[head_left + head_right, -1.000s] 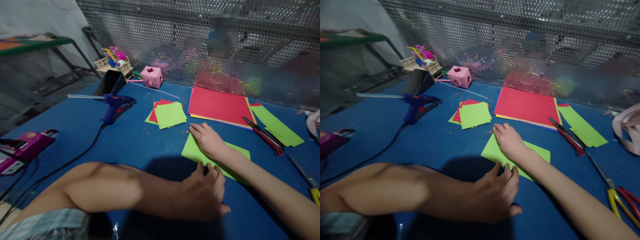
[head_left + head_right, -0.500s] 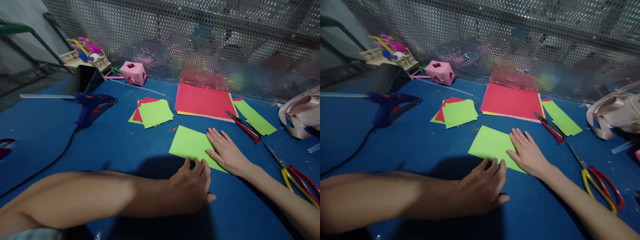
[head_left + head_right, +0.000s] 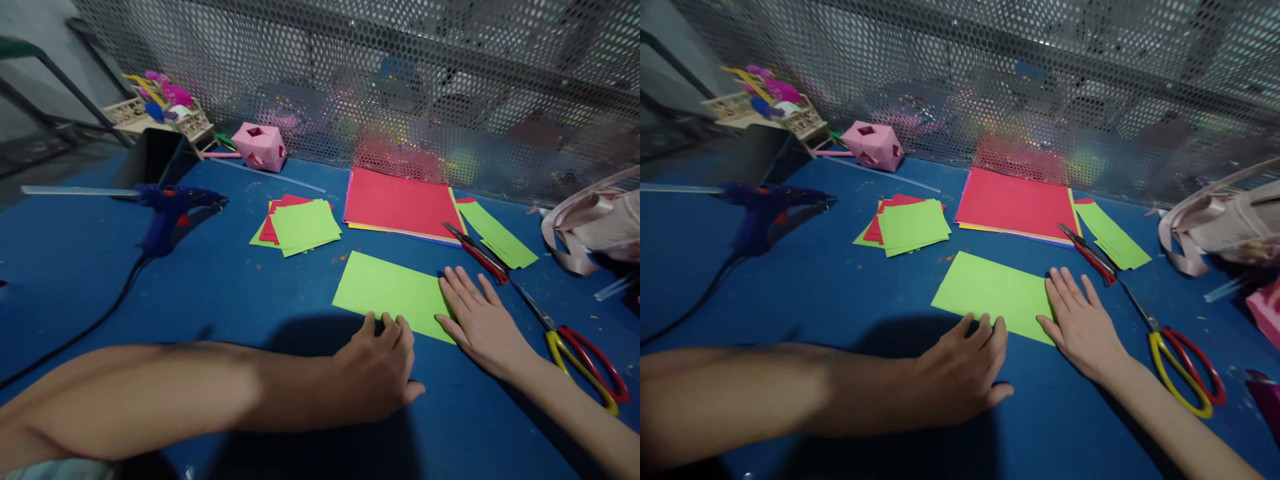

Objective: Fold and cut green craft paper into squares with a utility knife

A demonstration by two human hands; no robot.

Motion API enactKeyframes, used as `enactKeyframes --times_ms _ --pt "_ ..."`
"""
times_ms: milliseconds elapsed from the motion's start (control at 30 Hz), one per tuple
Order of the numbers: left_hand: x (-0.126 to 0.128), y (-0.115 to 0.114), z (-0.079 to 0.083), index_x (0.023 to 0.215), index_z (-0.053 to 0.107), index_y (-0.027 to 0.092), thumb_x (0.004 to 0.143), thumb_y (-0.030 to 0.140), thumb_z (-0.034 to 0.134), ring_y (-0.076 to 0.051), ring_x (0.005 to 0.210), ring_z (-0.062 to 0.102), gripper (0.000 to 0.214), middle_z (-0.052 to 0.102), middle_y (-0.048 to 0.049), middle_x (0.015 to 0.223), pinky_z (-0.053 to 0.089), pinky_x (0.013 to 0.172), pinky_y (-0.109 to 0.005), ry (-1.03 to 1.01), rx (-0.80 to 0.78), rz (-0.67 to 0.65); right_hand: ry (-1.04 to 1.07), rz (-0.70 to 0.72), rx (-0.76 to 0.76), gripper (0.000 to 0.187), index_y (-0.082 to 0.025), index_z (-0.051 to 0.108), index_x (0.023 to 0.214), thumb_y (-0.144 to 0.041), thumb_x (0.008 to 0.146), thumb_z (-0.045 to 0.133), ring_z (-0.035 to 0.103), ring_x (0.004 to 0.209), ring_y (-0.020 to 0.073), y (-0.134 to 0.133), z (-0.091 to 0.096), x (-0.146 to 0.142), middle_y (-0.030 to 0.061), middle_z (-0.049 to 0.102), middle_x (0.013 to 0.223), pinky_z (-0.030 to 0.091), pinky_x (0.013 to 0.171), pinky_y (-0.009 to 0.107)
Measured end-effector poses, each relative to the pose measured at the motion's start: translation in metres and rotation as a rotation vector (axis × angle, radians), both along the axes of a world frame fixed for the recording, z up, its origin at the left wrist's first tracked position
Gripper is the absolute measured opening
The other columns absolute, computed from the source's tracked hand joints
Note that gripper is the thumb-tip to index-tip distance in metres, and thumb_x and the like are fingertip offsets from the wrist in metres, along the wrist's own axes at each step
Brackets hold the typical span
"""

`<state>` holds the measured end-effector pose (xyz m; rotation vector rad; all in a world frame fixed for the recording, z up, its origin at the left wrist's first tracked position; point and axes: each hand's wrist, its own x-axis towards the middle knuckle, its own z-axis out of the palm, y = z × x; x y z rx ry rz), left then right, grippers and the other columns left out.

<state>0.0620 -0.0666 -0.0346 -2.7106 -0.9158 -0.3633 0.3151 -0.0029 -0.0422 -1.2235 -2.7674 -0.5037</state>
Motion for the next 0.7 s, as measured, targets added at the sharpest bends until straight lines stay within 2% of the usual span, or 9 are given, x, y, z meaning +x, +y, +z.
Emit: enactKeyframes --times_ms 100,167,267,467,700 --pt "0.001 0.0 0.0 0.109 0.068 0.003 0.096 0.051 0.042 -0.034 0.103 0.06 0.056 0.065 -0.0221 0.116 0.053 0.08 -0.048 -0.019 0.012 -0.01 -0.028 0.125 -0.117 0.067 -0.013 0.01 0.156 -0.045 0.102 0.033 0.023 0.146 0.027 0.012 0.005 -0.011 0.0165 0.034 0.155 0.029 0.114 0.053" --pt "0.001 0.001 -0.001 0.111 0.068 0.002 0.097 0.05 0.041 -0.035 0.103 0.06 0.056 0.065 -0.0219 0.116 0.054 0.078 -0.049 -0.03 0.011 -0.01 -0.04 0.181 -0.207 0.07 -0.014 0.007 0.156 -0.047 0.101 0.034 0.021 0.147 0.0262 0.021 0.007 -0.022 0.0154 0.03 0.157 0.031 0.114 0.051" --pt "0.002 0.001 -0.002 0.114 0.066 0.001 0.098 0.048 0.038 -0.037 0.105 0.059 0.057 0.065 -0.0221 0.116 0.054 0.078 -0.051 -0.031 0.0 -0.013 -0.045 0.264 -0.33 0.068 -0.013 0.013 0.156 -0.049 0.101 0.033 0.016 0.148 0.0256 0.034 0.009 -0.042 0.0139 0.023 0.159 0.028 0.116 0.051" --pt "0.002 0.001 0.0 0.109 0.068 0.001 0.098 0.047 0.039 -0.039 0.105 0.059 0.055 0.066 -0.0237 0.11 0.054 0.078 -0.053 0.007 0.001 -0.022 -0.029 0.433 -0.509 0.063 -0.013 0.024 0.154 -0.049 0.102 0.027 0.011 0.149 0.0218 0.056 0.014 -0.085 0.0102 0.022 0.16 0.017 0.121 0.049" --pt "0.002 -0.001 0.0 0.1 0.07 0.003 0.099 0.041 0.037 -0.039 0.097 0.062 0.05 0.069 -0.022 0.101 0.053 0.077 -0.057 -0.02 0.033 -0.032 -0.045 0.592 -0.604 0.058 -0.013 0.026 0.153 -0.041 0.102 0.033 0.009 0.149 0.0205 0.066 0.021 -0.117 0.0095 0.022 0.16 0.01 0.121 0.049"
